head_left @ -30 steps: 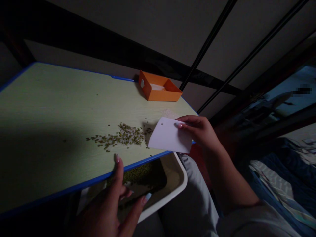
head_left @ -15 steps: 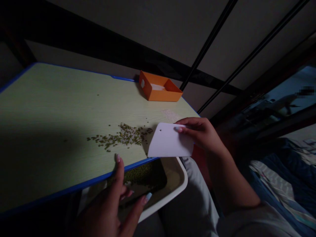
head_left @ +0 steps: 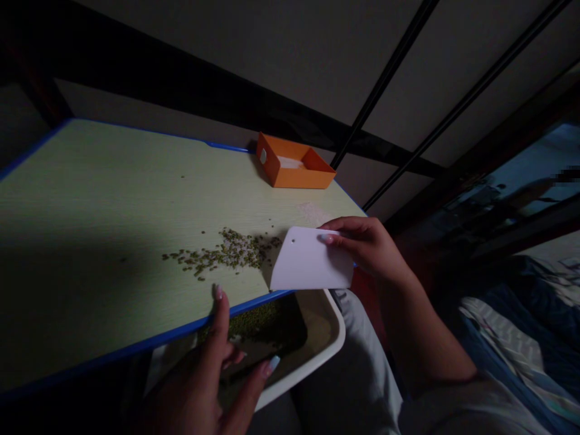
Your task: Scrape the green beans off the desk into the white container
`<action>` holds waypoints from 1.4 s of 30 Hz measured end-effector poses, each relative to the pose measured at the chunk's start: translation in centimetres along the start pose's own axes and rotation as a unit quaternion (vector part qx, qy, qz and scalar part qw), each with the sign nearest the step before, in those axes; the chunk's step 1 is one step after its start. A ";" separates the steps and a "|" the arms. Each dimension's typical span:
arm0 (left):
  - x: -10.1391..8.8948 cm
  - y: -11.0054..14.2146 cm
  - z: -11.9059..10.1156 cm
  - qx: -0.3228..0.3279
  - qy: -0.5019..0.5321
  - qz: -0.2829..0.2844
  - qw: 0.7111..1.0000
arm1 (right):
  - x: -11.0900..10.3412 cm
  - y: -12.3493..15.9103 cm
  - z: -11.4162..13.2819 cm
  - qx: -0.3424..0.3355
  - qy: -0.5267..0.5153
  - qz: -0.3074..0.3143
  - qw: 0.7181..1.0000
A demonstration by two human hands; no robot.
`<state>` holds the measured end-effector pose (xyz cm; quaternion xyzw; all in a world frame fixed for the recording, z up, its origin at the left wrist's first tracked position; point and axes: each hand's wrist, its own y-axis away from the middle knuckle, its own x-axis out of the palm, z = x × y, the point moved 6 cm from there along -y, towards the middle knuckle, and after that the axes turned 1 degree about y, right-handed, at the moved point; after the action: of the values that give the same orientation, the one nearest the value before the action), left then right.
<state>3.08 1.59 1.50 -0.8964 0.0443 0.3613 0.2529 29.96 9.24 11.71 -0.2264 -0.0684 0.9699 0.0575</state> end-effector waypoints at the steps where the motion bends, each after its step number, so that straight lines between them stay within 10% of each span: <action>1: 0.0 0.0 0.1 0.000 -0.002 0.001 1.000 | -0.1 0.0 0.0 -0.004 -0.001 0.002 1.000; 25: 0.3 0.4 0.3 -0.033 0.012 0.008 0.999 | -2.3 1.1 -1.3 0.044 -0.006 -0.150 0.988; 42: 0.2 0.2 0.0 -0.031 -0.001 0.007 0.999 | -1.1 0.4 -1.6 0.027 0.032 -0.119 0.992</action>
<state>3.16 1.41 1.31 -0.9029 0.0392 0.3655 0.2227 31.59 8.86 10.69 -0.2456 -0.0673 0.9500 0.1807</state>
